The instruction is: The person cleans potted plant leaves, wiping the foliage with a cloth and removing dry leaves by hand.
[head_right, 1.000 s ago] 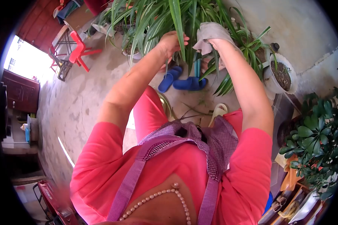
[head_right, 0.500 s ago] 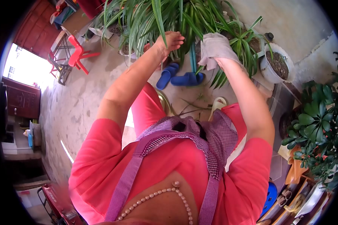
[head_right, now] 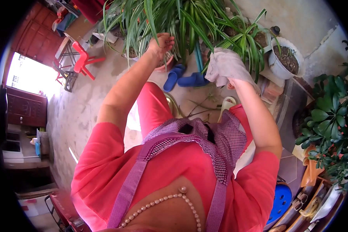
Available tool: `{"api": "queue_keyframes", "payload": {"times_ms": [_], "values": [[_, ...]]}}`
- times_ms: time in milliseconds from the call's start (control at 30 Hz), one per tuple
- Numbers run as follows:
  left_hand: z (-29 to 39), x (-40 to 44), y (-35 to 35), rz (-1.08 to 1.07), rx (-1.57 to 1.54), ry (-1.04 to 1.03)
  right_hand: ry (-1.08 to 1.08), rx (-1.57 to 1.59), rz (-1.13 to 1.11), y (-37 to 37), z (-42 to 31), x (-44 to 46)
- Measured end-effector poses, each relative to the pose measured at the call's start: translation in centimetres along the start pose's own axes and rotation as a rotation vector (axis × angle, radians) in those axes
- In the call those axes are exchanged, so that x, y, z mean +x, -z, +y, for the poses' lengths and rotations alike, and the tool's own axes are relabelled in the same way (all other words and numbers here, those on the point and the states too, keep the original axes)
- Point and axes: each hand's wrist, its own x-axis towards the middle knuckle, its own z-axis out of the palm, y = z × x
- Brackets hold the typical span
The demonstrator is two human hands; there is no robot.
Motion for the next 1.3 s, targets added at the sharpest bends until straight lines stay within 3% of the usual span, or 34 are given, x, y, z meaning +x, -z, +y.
{"api": "queue_keyframes", "payload": {"times_ms": [33, 167, 233, 300, 333, 400, 433, 500, 567, 667, 700, 800, 867, 900, 1000, 1033, 1100, 1167, 1300], "values": [[0.1, 0.1, 0.1, 0.011, -0.006, -0.016, 0.056, -0.204, -0.008, 0.0, 0.0, -0.2], [1.4, -1.2, -1.0, -0.082, 0.016, -0.13, -0.093, -0.143, 0.073, -0.5, -1.1, -1.9], [2.2, -1.4, -2.3, -0.124, 0.074, -0.338, -0.028, -0.286, -0.034, -0.9, -1.8, -2.5], [2.7, -0.9, -4.1, -0.185, 0.199, -0.637, 0.197, 0.072, -0.197, -1.5, -0.5, -2.0], [3.1, -0.6, -4.9, -0.187, 0.405, -0.799, 0.311, 0.251, -0.274, -1.9, 0.1, -1.7], [4.2, 0.4, -6.6, -0.191, 0.705, -1.011, 0.474, -0.108, -0.297, -2.4, 0.2, -1.7], [5.6, -0.6, -7.4, -0.215, 0.955, -1.091, 0.5, -0.646, -0.231, -3.5, -2.0, -2.4], [6.0, 1.2, -8.1, -0.221, 1.172, -0.969, 0.528, -1.136, -0.211, -4.8, -5.5, -3.4], [6.5, 3.8, -8.1, -0.184, 1.453, -0.788, 0.683, -1.061, -0.135, -5.3, -4.9, -4.6], [6.5, 9.0, -6.0, -0.087, 1.638, -0.756, 0.953, -0.805, -0.094, -4.9, -2.8, -4.8], [7.5, 8.7, -5.9, -0.06, 1.644, -0.732, 0.797, -0.741, -0.301, -3.5, -6.6, -5.3], [8.0, 11.9, -4.4, 0.042, 1.634, -0.81, 0.713, -0.767, -0.118, -2.8, -5.2, -4.9], [8.4, 14.1, -3.5, 0.077, 1.666, -0.925, 0.595, -0.749, -0.183, -2.2, -5.6, -3.7], [9.2, 14.9, -2.9, 0.009, 1.561, -0.88, 0.549, -0.778, -0.201, -1.9, -6.1, -3.4], [11.0, 11.6, -4.6, 0.054, 1.449, -0.433, 0.592, -0.739, -0.055, -2.2, -4.5, -2.8], [10.2, 13.3, -4.1, 0.072, 1.362, -0.497, 0.636, -0.703, 0.026, -2.4, -4.0, -2.6], [9.0, 15.2, -3.7, 0.004, 0.995, -0.343, 0.442, -0.867, -0.122, -2.8, -4.6, -1.6], [8.7, 16.0, -3.8, -0.054, 0.688, -0.189, 0.398, -0.883, -0.157, -3.0, -5.3, -1.1], [9.4, 12.4, -5.8, -0.077, 0.466, -0.142, 0.533, -0.72, -0.124, -3.1, -5.7, -0.2]]}}
